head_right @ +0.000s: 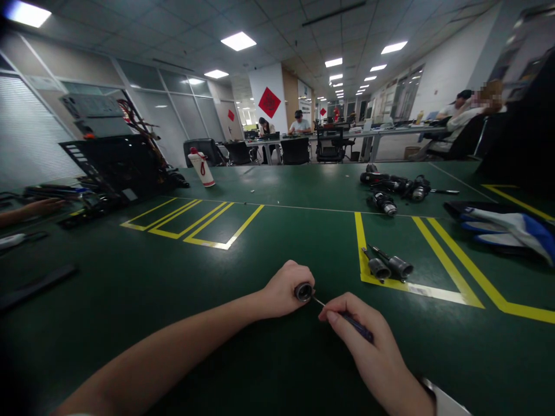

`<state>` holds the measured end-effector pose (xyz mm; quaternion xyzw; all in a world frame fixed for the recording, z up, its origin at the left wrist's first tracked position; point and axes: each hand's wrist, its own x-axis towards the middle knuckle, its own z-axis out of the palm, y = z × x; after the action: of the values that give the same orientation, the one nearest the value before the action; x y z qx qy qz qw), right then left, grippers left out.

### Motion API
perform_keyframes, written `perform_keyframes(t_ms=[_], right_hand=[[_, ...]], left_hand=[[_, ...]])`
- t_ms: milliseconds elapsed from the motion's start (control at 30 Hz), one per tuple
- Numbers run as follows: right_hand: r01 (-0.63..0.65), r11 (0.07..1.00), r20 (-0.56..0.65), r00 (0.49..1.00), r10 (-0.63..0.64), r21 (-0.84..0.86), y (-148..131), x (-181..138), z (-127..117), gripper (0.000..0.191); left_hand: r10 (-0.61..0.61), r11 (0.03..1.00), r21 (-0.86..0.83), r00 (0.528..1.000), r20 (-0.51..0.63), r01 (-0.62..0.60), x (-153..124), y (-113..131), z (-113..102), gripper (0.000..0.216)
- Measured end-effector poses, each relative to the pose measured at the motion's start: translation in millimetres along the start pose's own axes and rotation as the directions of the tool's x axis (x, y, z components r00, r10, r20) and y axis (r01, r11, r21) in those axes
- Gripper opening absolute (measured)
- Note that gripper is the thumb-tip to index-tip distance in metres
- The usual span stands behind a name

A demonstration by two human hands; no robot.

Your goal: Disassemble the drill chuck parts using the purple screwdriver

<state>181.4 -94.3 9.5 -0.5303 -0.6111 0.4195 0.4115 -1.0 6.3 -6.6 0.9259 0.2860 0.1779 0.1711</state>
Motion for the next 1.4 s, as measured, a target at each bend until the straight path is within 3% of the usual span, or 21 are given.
perform_keyframes(t_ms=[167, 300, 500, 733, 867, 1167, 1300, 1400], right_hand=[[-0.105, 0.956, 0.014, 0.994, 0.105, 0.272, 7.3, 4.8, -1.3, 0.024], [-0.095, 0.97, 0.037, 0.995, 0.089, 0.224, 9.8, 3.4, -1.3, 0.022], [-0.06, 0.985, 0.035, 0.998, 0.055, 0.164, 9.6, 2.1, -1.2, 0.023], [0.013, 0.996, -0.054, 0.999, -0.008, 0.087, 2.5, 0.2, -0.4, 0.022], [0.04, 0.999, -0.099, 0.994, -0.037, 0.034, -2.8, 0.0, 0.3, 0.023], [0.065, 0.998, -0.068, 0.996, -0.065, -0.005, -0.9, -0.3, 2.0, 0.018], [0.009, 0.999, -0.019, 1.0, -0.008, 0.049, 3.1, 2.4, 1.4, 0.02], [-0.09, 0.967, -0.001, 0.996, 0.093, 0.239, 4.2, 5.5, 1.0, 0.021]], left_hand=[[-0.032, 0.999, 0.009, 0.999, -0.009, 0.032, 0.4, -1.9, 0.7, 0.007], [-0.034, 0.999, -0.04, 0.999, -0.028, 0.033, 0.5, -2.5, 2.2, 0.008], [-0.134, 0.983, -0.137, 0.988, -0.078, 0.123, 0.4, 2.4, -2.3, 0.017], [-0.057, 0.965, -0.262, 0.993, -0.101, 0.029, 3.0, -1.5, -3.1, 0.019], [-0.076, 0.965, -0.255, 0.996, -0.048, 0.061, 3.0, -4.3, 0.1, 0.017], [-0.049, 0.974, -0.223, 0.999, -0.015, 0.044, 3.9, -3.0, -0.3, 0.014], [-0.035, 0.976, -0.217, 0.999, 0.013, 0.037, 4.3, -2.7, -2.0, 0.014], [-0.009, 0.973, -0.23, 1.0, 0.019, 0.013, 4.8, -3.8, -2.8, 0.014]])
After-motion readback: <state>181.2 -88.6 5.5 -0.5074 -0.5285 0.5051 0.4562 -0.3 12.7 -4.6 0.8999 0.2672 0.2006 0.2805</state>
